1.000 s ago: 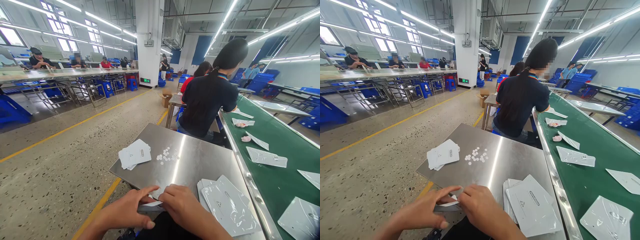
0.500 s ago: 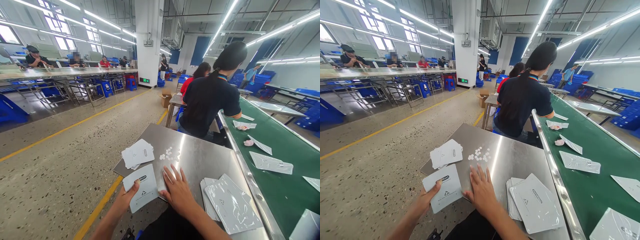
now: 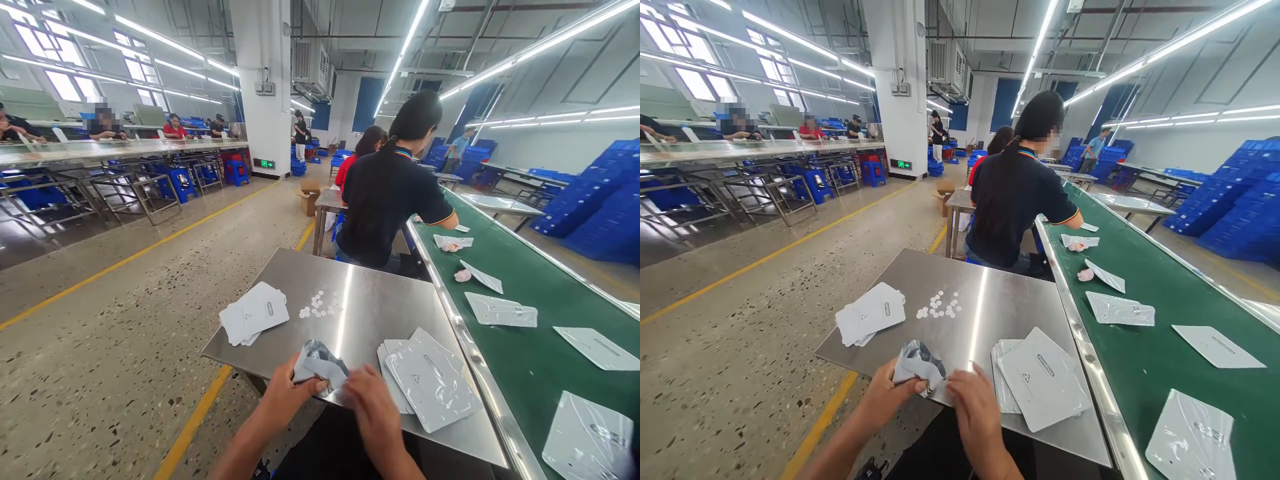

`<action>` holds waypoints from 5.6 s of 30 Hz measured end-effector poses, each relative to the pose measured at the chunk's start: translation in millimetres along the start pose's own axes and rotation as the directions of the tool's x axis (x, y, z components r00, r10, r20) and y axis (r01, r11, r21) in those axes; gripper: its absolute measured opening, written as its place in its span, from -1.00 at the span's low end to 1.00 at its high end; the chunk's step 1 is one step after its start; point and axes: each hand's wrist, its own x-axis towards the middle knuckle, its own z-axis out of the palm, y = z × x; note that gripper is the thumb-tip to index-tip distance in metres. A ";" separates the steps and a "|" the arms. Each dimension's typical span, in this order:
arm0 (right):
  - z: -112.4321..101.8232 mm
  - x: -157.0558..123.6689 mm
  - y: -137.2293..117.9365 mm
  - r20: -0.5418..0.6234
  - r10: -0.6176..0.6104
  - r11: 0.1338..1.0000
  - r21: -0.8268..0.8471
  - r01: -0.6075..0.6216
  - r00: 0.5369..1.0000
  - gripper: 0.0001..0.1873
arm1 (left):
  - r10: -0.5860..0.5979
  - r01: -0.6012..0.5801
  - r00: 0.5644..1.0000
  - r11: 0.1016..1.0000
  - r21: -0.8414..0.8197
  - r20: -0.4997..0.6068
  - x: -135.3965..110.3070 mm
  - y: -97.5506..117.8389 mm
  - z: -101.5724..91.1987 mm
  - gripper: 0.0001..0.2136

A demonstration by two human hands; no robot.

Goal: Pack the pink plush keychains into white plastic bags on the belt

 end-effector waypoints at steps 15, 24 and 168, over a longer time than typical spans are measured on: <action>-124.6 62.8 -39.8 0.041 0.123 0.964 -0.242 -0.110 0.992 -0.89 | 0.191 -0.297 0.889 0.933 0.205 0.415 29.7 46.3 95.9 -0.89; -208.9 53.3 41.2 -0.076 0.379 0.868 -0.315 -0.383 0.922 -0.79 | 0.196 -0.301 0.817 0.947 0.111 0.543 71.5 71.5 151.5 -0.79; -300.9 -27.3 -16.8 -0.193 0.642 0.593 -0.487 -0.641 0.742 -0.77 | 0.132 -0.271 0.458 0.962 -0.003 0.879 22.2 49.6 259.0 -0.76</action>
